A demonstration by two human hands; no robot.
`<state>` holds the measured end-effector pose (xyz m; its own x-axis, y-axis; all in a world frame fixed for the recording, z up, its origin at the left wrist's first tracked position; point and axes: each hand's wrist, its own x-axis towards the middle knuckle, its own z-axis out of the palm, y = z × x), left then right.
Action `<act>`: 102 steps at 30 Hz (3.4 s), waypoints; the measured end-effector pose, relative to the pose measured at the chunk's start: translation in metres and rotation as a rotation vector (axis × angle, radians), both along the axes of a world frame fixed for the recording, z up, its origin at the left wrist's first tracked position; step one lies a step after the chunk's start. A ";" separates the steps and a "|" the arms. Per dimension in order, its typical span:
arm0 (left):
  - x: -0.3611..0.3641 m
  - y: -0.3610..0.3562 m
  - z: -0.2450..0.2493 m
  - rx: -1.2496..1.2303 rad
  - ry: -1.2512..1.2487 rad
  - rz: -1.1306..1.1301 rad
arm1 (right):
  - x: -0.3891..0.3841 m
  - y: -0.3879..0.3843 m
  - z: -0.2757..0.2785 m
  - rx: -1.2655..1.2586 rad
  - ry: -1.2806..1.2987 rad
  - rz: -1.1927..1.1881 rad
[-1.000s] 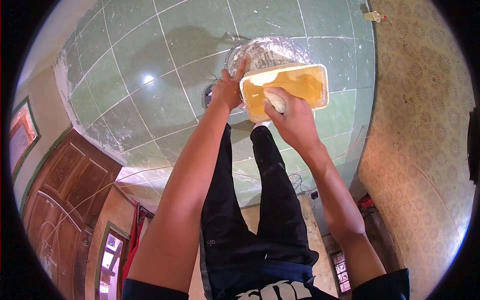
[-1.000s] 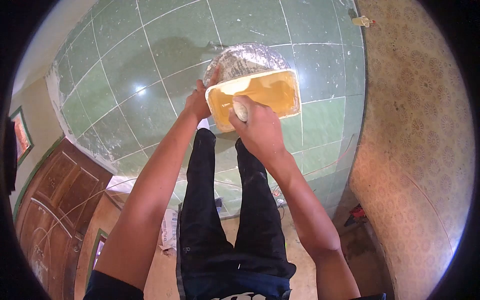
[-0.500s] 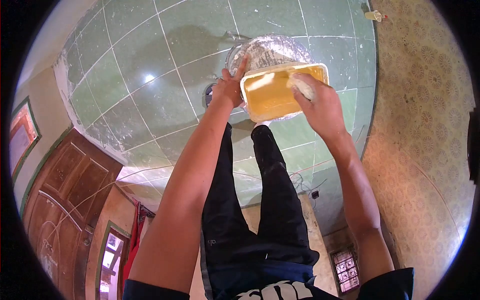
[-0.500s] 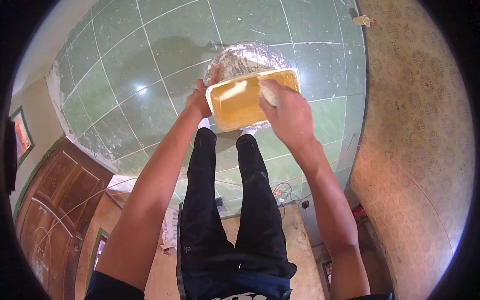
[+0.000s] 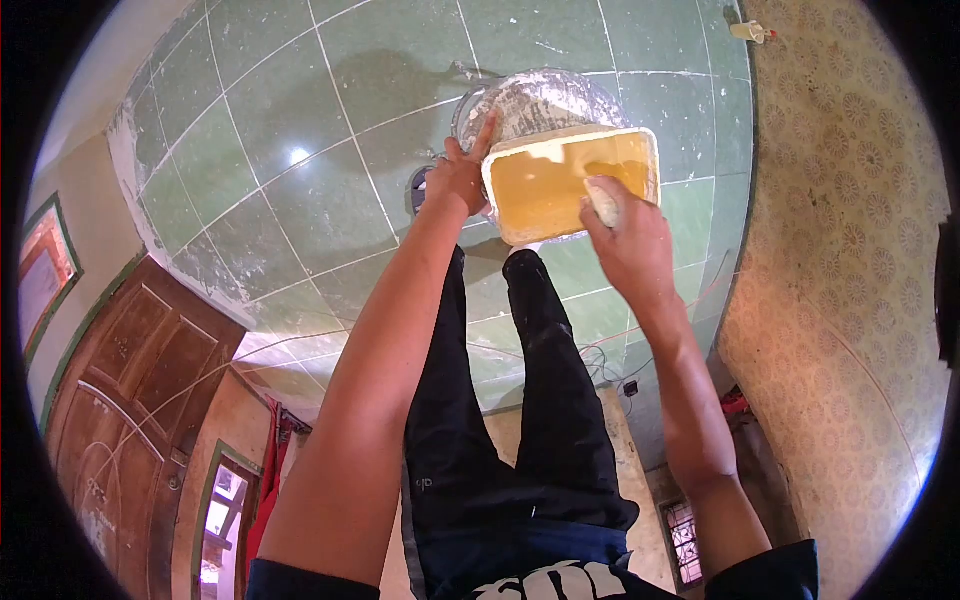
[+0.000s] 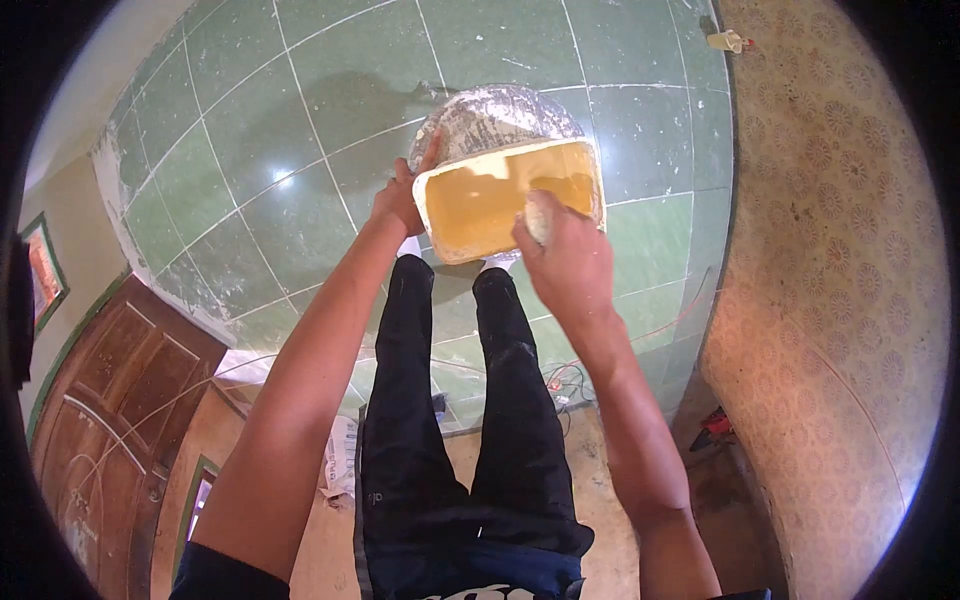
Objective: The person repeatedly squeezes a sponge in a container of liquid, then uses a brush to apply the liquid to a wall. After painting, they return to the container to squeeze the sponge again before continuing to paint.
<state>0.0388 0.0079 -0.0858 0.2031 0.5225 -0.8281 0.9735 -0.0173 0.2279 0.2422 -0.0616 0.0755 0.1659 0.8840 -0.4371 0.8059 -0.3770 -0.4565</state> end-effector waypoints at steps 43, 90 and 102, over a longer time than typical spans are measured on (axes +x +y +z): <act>-0.008 -0.006 -0.004 0.084 -0.107 0.031 | -0.050 0.018 -0.016 0.075 0.354 -0.078; -0.005 0.001 0.007 0.020 -0.061 -0.007 | -0.007 0.027 -0.009 0.040 0.287 -0.126; 0.000 0.001 0.005 0.017 -0.006 -0.007 | 0.019 -0.008 0.005 0.001 -0.069 0.063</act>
